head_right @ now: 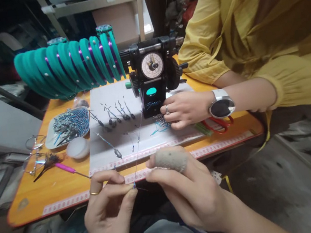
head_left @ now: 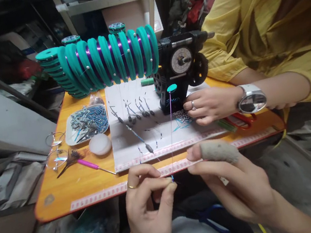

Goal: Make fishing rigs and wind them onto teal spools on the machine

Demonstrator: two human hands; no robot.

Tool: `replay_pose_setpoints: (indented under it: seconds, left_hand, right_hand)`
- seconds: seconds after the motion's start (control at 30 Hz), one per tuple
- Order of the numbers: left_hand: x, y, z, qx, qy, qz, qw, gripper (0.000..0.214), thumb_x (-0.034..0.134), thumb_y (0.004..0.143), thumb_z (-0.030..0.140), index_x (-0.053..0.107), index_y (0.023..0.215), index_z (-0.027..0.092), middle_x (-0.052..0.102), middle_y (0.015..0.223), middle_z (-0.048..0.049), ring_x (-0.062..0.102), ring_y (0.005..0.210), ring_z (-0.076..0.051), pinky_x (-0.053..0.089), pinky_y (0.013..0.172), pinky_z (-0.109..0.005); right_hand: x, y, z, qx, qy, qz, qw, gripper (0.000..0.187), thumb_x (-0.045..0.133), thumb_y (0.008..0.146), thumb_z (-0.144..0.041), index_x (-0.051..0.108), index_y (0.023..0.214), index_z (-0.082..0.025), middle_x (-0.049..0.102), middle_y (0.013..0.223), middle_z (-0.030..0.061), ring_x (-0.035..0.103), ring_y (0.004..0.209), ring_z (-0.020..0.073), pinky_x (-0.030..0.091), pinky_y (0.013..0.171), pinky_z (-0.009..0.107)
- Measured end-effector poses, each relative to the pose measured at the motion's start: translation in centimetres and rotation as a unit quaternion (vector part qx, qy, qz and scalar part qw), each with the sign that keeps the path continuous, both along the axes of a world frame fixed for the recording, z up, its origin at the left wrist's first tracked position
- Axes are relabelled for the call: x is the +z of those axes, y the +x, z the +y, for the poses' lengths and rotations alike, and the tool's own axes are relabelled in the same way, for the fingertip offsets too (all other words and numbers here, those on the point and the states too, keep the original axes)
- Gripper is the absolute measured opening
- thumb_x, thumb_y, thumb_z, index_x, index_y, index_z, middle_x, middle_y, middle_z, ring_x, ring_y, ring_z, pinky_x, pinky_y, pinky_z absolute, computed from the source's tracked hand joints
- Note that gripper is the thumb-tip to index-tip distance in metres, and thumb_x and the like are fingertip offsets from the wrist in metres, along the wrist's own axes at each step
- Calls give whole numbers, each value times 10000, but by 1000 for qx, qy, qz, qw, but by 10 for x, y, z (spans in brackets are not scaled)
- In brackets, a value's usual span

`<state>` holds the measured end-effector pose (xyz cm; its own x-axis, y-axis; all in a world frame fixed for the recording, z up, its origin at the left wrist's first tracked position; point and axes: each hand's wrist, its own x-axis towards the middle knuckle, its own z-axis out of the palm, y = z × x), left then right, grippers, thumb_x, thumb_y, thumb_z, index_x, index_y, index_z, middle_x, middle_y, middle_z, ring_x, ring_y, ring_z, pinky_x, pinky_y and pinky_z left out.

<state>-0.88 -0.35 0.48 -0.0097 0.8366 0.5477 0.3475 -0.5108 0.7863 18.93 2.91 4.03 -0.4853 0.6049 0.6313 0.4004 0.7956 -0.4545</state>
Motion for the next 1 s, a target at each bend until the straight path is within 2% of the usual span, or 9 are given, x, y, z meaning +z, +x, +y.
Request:
replay_pose_setpoints:
  seconds: [0.07,0.13,0.2,0.3,0.47,0.63,0.77,0.87,1.0]
  left_hand:
    - [1,-1,0,-5,-23,-28,999,178,637,815,40,637,886,203,489,963,-36,531,872,-125,460,600,-185]
    - [2,-1,0,-4,-39,-48,998,155,639,820,56,639,868,204,492,958,-34,532,879,-127,458,604,-183]
    - [4,0,0,4,-41,-59,997,146,643,822,63,644,859,204,497,943,-31,530,885,-126,457,607,-176]
    - [5,4,1,26,-29,-72,997,134,646,823,69,643,846,201,494,918,-24,531,866,-114,455,594,-161]
    - [3,13,-3,51,-10,-78,996,150,620,829,46,641,858,191,492,915,-16,543,786,-90,449,560,-163]
    - [-1,17,-7,83,11,-63,995,161,624,817,32,647,877,180,482,914,-10,524,693,-67,443,532,-172]
    - [-2,17,-9,86,23,-46,995,175,615,819,20,640,889,178,483,923,-7,503,638,-53,441,512,-170]
    - [-1,17,-9,81,15,-48,995,173,617,816,18,636,874,180,483,923,-7,508,641,-54,445,506,-167]
    - [1,18,-9,74,12,-54,996,165,615,819,25,630,861,183,485,909,-17,539,685,-73,452,500,-165]
  right_hand:
    - [5,-6,8,34,17,-9,999,389,514,816,65,584,1155,-113,554,1220,134,479,1249,225,413,1054,351]
    - [9,-14,13,59,14,-8,998,338,536,822,42,593,1113,-122,565,1194,131,478,1241,239,425,1041,370]
    - [10,-22,12,37,-19,25,999,256,564,836,10,605,1036,-145,595,1083,95,550,1078,185,476,932,307]
    - [4,-30,2,-5,-118,84,989,202,585,865,-34,608,998,-185,629,920,21,584,834,99,488,749,204]
    - [-13,-42,-18,-38,-220,175,959,200,601,888,-80,646,1009,-232,695,896,-30,652,832,66,515,782,140]
    - [-19,-56,-25,-57,-292,300,906,209,616,893,-100,696,958,-281,728,923,-53,695,904,64,540,837,112]
    - [-23,-57,-25,-45,-346,326,879,181,633,896,-138,715,927,-296,733,904,-52,702,875,70,551,808,116]
    - [-24,-53,-24,-34,-353,322,877,164,625,902,-144,709,918,-284,724,880,-42,696,856,75,549,796,124]
    - [-21,-51,-22,-27,-321,307,896,150,613,896,-127,703,916,-245,713,863,-6,691,843,101,559,796,167]
